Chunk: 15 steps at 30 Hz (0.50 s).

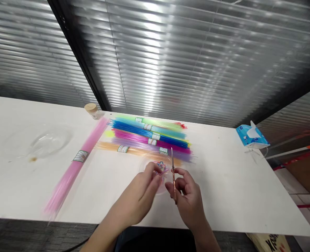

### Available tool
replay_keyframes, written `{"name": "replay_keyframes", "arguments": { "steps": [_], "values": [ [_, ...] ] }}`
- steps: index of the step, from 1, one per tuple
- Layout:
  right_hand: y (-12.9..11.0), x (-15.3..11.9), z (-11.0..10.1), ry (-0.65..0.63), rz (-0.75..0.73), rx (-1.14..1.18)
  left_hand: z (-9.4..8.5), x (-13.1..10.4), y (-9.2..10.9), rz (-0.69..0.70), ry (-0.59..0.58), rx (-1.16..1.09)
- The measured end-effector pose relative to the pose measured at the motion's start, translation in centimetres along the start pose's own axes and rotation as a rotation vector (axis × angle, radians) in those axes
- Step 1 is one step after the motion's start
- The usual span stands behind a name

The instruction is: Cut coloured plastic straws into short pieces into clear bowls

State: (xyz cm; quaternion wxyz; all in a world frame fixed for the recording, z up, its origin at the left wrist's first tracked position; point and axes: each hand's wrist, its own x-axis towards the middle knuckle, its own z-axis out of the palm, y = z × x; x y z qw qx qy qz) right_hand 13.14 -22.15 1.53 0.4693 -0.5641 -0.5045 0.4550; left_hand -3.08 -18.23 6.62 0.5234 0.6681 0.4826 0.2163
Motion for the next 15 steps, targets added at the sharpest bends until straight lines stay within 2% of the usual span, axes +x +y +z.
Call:
{"name": "replay_keyframes", "arguments": {
  "steps": [5, 9, 11, 15],
  "values": [
    [0.8, -1.7, -1.5, -0.093, -0.004, -0.162, -1.5, -0.2, -0.7, -0.078, 0.004, 0.139],
    [1.5, -3.4, -1.5, -0.234, 0.151, -0.100, -1.7, -0.1, -1.5, -0.108, 0.001, 0.129],
    [1.6, -3.8, -1.2, -0.250, 0.225, -0.072, -1.7, -0.1, -1.7, -0.109, -0.013, 0.111],
    [1.4, -3.7, -0.6, -0.268, 0.283, -0.003, -1.6, 0.0, -1.6, -0.085, -0.060, 0.067]
  ]
}}
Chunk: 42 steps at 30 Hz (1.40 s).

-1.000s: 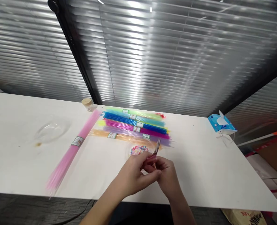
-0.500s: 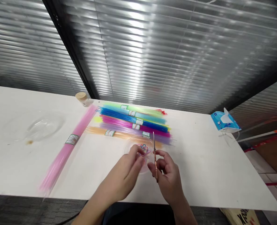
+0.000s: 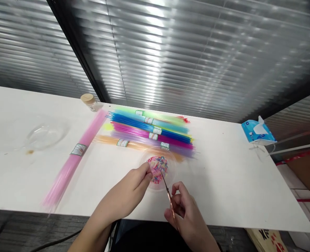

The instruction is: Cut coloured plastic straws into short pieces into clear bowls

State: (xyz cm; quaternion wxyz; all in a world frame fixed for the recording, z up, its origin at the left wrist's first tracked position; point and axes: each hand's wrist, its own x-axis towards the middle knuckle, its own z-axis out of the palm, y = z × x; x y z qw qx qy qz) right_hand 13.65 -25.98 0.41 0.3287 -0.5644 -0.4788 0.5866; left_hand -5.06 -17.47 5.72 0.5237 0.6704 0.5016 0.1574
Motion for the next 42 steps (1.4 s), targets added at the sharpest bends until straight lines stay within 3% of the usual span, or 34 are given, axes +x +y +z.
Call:
{"name": "replay_keyframes", "arguments": {
  "steps": [10, 27, 42],
  "values": [
    [-0.2, 0.9, 0.3, -0.170, 0.078, 0.281, 0.3, -0.1, 0.3, -0.041, -0.025, 0.058],
    [0.2, 1.1, 1.3, -0.129, 0.112, 0.397, 0.7, 0.2, 0.1, -0.106, -0.028, 0.098],
    [-0.8, 1.9, 1.7, -0.088, 0.249, 0.459, 0.9, 1.7, 1.2, -0.235, -0.032, 0.686]
  ]
}}
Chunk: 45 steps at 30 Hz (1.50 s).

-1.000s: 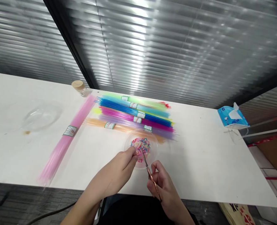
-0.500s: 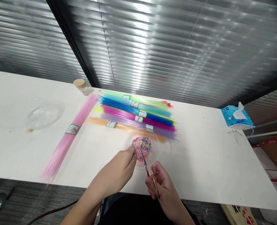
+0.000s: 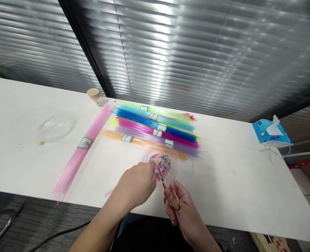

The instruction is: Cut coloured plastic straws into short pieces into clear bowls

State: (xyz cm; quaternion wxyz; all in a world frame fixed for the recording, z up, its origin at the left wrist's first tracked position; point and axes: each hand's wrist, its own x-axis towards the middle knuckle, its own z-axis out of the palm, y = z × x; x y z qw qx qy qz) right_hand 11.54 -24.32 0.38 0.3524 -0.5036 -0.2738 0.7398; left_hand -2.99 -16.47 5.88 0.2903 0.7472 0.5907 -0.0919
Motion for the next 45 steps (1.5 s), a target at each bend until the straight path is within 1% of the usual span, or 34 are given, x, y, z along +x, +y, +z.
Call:
{"name": "replay_keyframes", "arguments": {
  "steps": [5, 9, 11, 14, 16, 20, 23, 26, 33, 40, 45],
  "values": [
    [-0.6, 0.1, 0.0, 0.000, 0.048, -0.009, 0.1, 0.4, -0.2, 0.013, -0.006, -0.002],
    [-1.3, -0.2, -0.3, 0.008, 0.086, -0.002, 0.3, 0.5, -0.4, 0.016, 0.009, -0.054],
    [-1.6, -0.6, -0.5, -0.021, 0.068, -0.030, 0.2, 0.4, -0.5, 0.026, 0.015, -0.135],
    [-1.8, -1.0, -0.6, -0.066, 0.002, -0.161, 0.0, 0.3, -0.5, 0.072, 0.032, -0.307],
    [-1.7, -1.2, -0.6, -0.057, -0.034, -0.237, -0.2, 0.2, -0.4, 0.089, 0.037, -0.396],
    [-1.4, -1.3, -0.7, -0.048, -0.069, -0.320, -0.6, -0.1, -0.2, 0.098, 0.027, -0.485],
    [-1.4, -1.3, -1.0, -0.065, -0.075, -0.340, -0.7, -0.2, -0.2, 0.071, 0.021, -0.519],
    [-1.4, -1.4, -1.2, -0.084, -0.069, -0.322, -0.7, -0.3, -0.3, 0.047, 0.024, -0.538],
    [-1.6, -1.5, -1.3, -0.139, -0.081, -0.241, -0.6, -0.1, -0.2, 0.040, 0.029, -0.526],
    [-1.3, -0.7, -1.3, -0.156, -0.068, -0.144, -0.5, -0.3, -0.2, 0.110, -0.052, -0.533],
    [-1.4, -0.4, -1.1, -0.156, -0.037, -0.063, -0.5, -0.2, -0.2, 0.109, -0.063, -0.517]
  ]
}}
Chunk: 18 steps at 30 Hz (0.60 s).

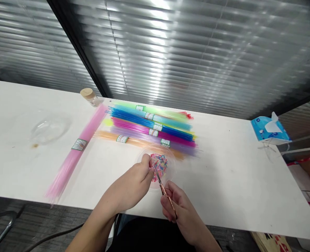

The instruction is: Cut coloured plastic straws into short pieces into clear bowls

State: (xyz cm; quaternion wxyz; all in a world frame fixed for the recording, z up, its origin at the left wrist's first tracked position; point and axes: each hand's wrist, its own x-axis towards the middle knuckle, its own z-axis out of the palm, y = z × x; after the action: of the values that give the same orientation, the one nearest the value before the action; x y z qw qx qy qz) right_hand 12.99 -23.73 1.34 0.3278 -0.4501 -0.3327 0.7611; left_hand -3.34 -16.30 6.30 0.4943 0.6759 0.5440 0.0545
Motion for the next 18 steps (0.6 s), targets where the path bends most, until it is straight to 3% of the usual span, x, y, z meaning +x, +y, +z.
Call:
{"name": "replay_keyframes", "arguments": {
  "steps": [7, 18],
  "values": [
    [-0.6, 0.2, 0.2, 0.005, 0.048, 0.064, -0.2, 0.2, 0.0, -0.002, -0.004, 0.013],
    [0.9, 0.3, -0.4, 0.005, 0.093, 0.044, 0.1, 0.7, -0.6, 0.006, 0.008, 0.052]
  ]
}}
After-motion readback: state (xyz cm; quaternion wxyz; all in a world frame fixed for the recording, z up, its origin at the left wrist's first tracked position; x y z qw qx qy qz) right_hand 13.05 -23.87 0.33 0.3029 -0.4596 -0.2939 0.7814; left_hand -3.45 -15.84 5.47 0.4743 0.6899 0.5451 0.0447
